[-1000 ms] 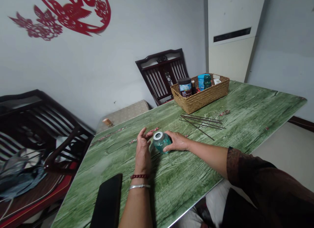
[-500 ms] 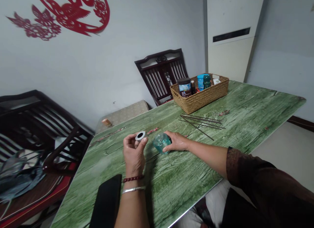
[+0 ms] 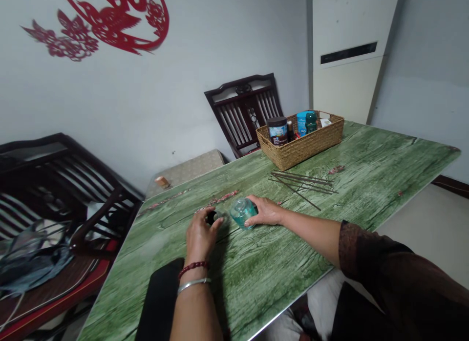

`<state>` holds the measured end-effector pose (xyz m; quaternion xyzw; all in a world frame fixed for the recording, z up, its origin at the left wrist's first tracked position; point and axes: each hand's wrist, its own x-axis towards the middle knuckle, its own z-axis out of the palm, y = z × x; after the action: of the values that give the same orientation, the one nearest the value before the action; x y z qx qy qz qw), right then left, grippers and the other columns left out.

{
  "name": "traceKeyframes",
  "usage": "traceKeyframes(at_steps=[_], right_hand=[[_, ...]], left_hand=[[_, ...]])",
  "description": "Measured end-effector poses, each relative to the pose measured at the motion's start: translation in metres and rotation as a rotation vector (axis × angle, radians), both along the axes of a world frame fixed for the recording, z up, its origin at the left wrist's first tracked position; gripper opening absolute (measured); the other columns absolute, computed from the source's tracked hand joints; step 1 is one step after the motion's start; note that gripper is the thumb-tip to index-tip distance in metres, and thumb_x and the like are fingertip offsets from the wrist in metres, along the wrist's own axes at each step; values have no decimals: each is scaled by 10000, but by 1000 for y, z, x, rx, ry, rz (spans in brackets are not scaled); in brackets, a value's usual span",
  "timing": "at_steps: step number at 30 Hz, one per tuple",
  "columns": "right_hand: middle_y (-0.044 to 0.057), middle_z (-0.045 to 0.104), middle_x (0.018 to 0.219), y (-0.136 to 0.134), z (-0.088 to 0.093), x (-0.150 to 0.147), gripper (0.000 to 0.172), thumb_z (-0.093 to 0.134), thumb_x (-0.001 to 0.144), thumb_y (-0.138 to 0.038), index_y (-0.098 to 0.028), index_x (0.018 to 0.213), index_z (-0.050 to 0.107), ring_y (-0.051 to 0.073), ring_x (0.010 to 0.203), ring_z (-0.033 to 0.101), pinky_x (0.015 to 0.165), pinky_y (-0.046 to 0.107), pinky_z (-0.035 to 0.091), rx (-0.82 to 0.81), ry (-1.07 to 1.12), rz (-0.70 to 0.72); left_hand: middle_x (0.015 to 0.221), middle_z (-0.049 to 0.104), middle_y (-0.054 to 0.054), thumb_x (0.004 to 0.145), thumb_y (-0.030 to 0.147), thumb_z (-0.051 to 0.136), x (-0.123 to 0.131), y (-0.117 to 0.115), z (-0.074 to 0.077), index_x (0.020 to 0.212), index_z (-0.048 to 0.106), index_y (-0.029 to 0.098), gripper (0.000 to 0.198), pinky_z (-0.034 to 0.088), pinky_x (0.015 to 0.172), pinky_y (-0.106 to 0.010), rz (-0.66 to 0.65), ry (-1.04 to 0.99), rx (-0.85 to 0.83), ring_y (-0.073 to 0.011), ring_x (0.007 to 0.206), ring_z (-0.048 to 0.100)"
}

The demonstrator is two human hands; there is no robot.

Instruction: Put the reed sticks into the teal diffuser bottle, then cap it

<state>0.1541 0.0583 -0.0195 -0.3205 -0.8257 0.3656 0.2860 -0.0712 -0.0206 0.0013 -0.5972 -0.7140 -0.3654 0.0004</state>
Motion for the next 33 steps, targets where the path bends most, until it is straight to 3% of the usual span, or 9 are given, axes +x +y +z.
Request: traceKeyframes(at_steps=[5, 9, 13, 15, 18, 21, 25, 33], right_hand=[[32, 675, 1016, -1, 2, 1, 749, 856, 617, -412, -206, 1268, 550, 215, 929, 621, 773, 283, 434, 0, -11, -11], [33, 680, 1026, -1, 1, -1, 748, 853, 624, -401, -205, 1277, 547, 218, 939, 628, 787, 291, 446, -7, -14, -6], [69, 656, 1176, 4, 12, 9, 821, 854, 627, -385, -212, 1350, 505, 239, 1061, 612, 877, 319, 456, 106, -27, 61], [89, 647, 1203, 11, 25, 25, 686, 822, 682, -337, -202, 1302, 561, 240, 1100, 595, 931, 329, 439, 228, -64, -22], [108, 687, 1069, 25, 47, 64, 214, 650, 850, -270, -192, 1041, 709, 233, 1033, 617, 922, 323, 432, 320, -207, -376], [141, 713, 1025, 39, 59, 101, 230, 532, 905, -246, -187, 947, 750, 250, 1001, 649, 866, 318, 452, 277, -437, -660], [169, 736, 1041, 47, 52, 119, 242, 559, 852, -204, -186, 963, 773, 285, 1021, 679, 845, 337, 480, 150, -691, -688], [209, 730, 1068, 51, 37, 112, 265, 571, 843, -170, -150, 1019, 768, 290, 1042, 689, 866, 344, 498, 143, -741, -647]], left_hand=[[859, 655, -105, 663, 438, 704, -7, 3, -14, 956, 715, 208, 373, 464, 899, -492, 5, 67, -71, -333, 930, 625], [1049, 656, -156, 800, 560, 570, 7, 1, -5, 1103, 688, 203, 483, 420, 976, -544, 58, 58, -39, -352, 1054, 598], [1204, 623, -130, 903, 560, 443, 28, 1, 7, 1260, 578, 212, 517, 444, 989, -479, -129, -181, 103, -291, 1101, 592], [1264, 605, -116, 907, 560, 455, 39, 1, 8, 1297, 536, 226, 519, 440, 1007, -450, -274, -314, 111, -275, 1158, 573], [1318, 584, -125, 895, 565, 488, 50, 1, 4, 1306, 528, 221, 537, 406, 1050, -451, -415, -402, 77, -281, 1222, 540], [1366, 563, -127, 871, 560, 532, 53, 1, 0, 1300, 541, 226, 543, 353, 1096, -479, -445, -406, 50, -301, 1277, 502], [1345, 578, -115, 807, 532, 631, 54, 0, -1, 1284, 553, 250, 559, 361, 1084, -503, -421, -416, 25, -325, 1270, 515], [1312, 596, -128, 598, 393, 828, 56, 3, -3, 1308, 538, 271, 777, 377, 1065, -542, -379, -425, -24, -358, 1220, 561]])
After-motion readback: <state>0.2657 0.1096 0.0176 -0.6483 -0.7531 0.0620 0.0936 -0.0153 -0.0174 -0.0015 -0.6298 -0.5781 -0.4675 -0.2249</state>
